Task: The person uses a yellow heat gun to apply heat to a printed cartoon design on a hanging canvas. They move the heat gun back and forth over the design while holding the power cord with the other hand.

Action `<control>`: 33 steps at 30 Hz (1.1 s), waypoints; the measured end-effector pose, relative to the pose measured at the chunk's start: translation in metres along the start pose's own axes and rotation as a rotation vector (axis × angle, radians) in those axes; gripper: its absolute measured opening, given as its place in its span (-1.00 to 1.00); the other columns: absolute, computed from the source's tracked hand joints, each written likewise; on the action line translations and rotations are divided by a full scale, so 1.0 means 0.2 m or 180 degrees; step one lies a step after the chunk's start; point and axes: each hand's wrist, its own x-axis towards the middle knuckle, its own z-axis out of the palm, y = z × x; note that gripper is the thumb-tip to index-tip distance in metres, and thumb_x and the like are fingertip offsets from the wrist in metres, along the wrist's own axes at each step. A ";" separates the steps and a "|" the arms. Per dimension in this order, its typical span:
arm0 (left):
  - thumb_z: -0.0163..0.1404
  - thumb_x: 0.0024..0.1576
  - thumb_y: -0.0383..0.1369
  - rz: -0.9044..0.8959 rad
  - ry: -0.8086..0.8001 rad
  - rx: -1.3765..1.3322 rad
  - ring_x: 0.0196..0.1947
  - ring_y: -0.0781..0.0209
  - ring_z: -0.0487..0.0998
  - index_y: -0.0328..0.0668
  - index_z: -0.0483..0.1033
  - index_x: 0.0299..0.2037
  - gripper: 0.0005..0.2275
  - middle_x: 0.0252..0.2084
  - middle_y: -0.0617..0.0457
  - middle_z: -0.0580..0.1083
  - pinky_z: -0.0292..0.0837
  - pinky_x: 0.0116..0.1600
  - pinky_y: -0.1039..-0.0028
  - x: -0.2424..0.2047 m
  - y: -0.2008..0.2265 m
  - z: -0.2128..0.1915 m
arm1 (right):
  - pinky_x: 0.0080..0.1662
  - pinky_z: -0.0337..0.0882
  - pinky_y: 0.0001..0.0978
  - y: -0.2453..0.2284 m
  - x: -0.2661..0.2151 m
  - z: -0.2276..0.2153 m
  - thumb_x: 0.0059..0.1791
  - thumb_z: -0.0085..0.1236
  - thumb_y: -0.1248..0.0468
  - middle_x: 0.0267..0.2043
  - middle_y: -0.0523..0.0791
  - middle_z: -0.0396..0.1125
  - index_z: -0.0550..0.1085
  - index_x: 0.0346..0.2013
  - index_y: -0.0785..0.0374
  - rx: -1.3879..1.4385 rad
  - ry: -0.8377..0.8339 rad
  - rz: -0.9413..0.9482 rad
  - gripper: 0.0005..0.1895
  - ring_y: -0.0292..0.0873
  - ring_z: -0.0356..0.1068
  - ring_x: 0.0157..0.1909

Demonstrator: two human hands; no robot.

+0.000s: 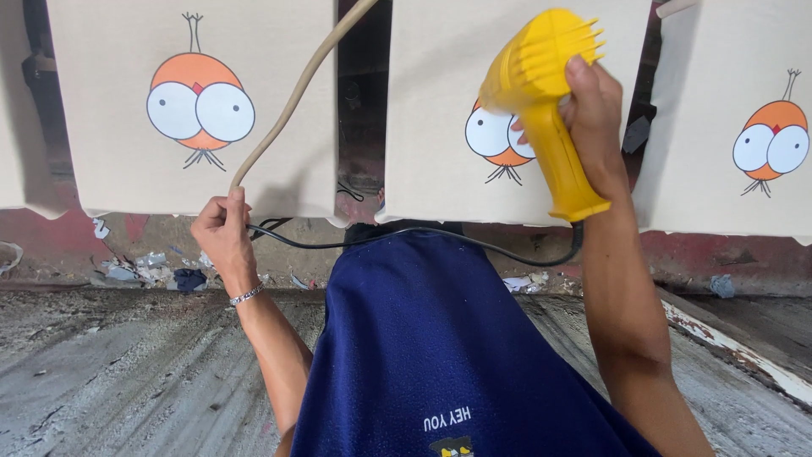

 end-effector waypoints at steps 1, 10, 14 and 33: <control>0.15 0.30 -0.17 -0.0011 -0.0001 0.0011 -0.47 0.43 0.30 -0.10 0.42 -0.51 -0.65 -0.55 0.17 0.38 0.36 -0.13 0.51 0.01 0.00 0.01 | -0.33 0.58 -0.46 -0.01 -0.02 -0.03 0.05 -0.14 -0.17 -0.17 -0.08 0.40 0.35 0.01 0.20 0.0002 -0.0004 0.0015 -0.47 -0.16 0.53 -0.32; 0.17 0.27 -0.10 -0.0019 -0.0044 0.0051 -0.51 0.45 0.29 -0.07 0.42 -0.55 -0.61 -0.57 0.17 0.39 0.31 -0.24 0.54 0.00 0.00 0.13 | -0.34 0.60 -0.37 0.05 0.01 -0.19 0.04 -0.11 -0.17 -0.21 0.01 0.43 0.37 -0.06 0.24 0.0036 0.0055 0.0111 -0.47 -0.04 0.57 -0.32; 0.16 0.28 -0.09 -0.0028 -0.0055 0.0081 -0.47 0.43 0.32 -0.08 0.41 -0.53 -0.61 -0.55 0.16 0.39 0.28 -0.24 0.55 0.00 0.00 0.18 | -0.39 0.53 -0.37 0.02 -0.05 -0.29 0.00 0.05 -0.16 -0.41 -0.02 0.34 0.36 -0.23 0.30 -0.0094 0.0009 0.0143 -0.47 -0.05 0.52 -0.40; 0.23 0.36 -0.21 0.0289 0.0158 -0.0368 -0.55 0.43 0.03 -0.14 0.36 -0.58 -0.54 -0.67 0.14 0.17 -0.07 -0.36 0.53 0.16 -0.45 0.24 | -0.30 0.66 -0.20 0.17 -0.16 -0.37 0.06 0.05 -0.20 -0.33 -0.10 0.35 0.37 -0.06 0.27 0.0375 -0.0250 -0.0069 -0.44 -0.15 0.52 -0.37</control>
